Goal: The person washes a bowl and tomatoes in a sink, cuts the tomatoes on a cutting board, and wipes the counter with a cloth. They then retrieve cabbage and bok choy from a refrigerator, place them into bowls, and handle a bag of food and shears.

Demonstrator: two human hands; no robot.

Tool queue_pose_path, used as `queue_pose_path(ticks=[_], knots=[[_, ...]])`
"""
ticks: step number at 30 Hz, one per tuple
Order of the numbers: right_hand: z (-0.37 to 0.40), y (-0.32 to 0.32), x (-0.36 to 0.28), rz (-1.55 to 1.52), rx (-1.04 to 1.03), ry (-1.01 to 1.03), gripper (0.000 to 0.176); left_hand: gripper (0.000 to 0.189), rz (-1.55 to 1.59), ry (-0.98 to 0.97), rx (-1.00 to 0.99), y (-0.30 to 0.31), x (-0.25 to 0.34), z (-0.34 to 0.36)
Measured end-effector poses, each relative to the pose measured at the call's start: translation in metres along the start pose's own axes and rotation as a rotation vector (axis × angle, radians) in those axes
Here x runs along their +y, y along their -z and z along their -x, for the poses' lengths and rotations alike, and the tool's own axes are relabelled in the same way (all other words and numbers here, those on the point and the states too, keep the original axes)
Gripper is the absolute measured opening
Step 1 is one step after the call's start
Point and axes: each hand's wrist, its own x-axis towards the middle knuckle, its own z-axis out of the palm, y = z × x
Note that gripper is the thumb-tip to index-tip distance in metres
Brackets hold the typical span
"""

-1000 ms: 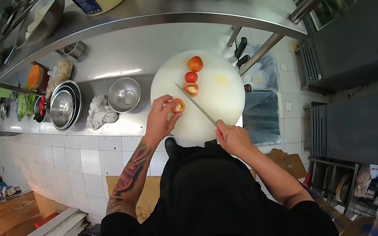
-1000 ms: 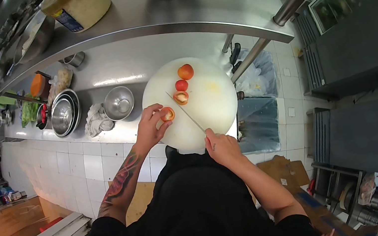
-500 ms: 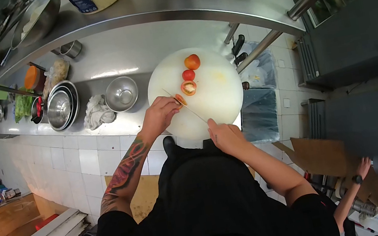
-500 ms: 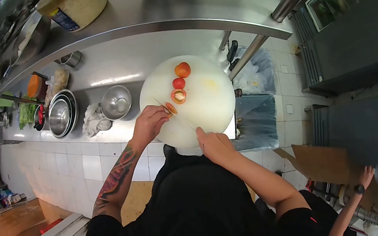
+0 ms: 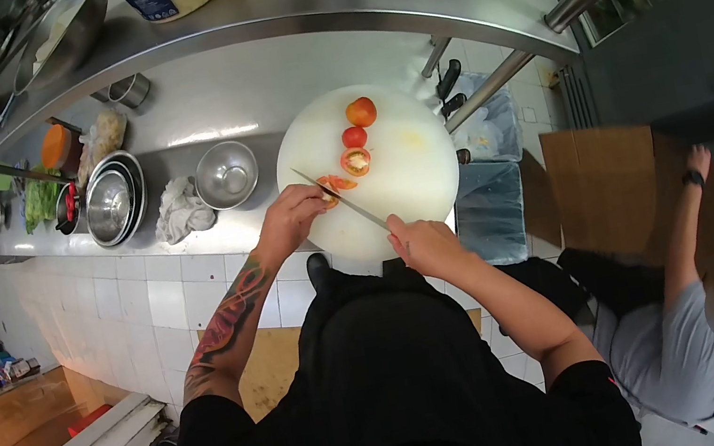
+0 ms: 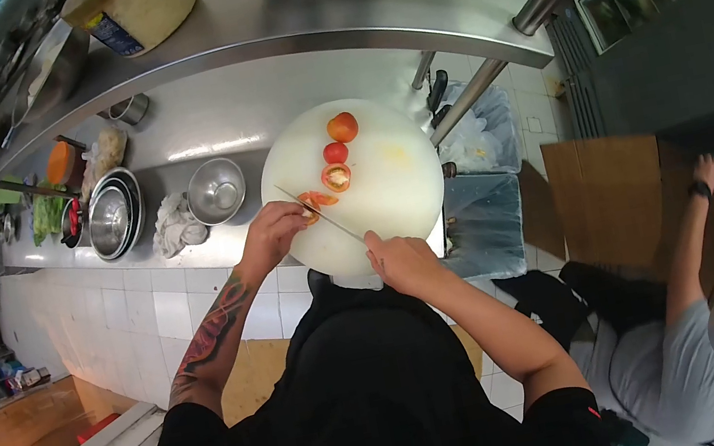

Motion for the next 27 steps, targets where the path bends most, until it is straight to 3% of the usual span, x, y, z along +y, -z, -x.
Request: queue_pose_path(ticks=[5,9,20,27], knots=[[0.031,0.028,-0.022,0.025,-0.07,-0.068,0.014,0.017,-0.022,0.014,0.033,-0.006,0.005,0.004],[0.029,0.0,-0.015,0.015,-0.082,-0.114,0.014,0.018,-0.042,0.032,0.054,-0.011,0.003,0.008],[0.029,0.02,-0.01,0.025,-0.089,-0.024,0.017,0.025,-0.046,0.03,0.081,-0.01,-0.001,0.017],[0.004,-0.001,0.005,0.031,-0.108,-0.024,0.018,0.028,-0.04,0.041,0.07,-0.006,-0.002,0.024]])
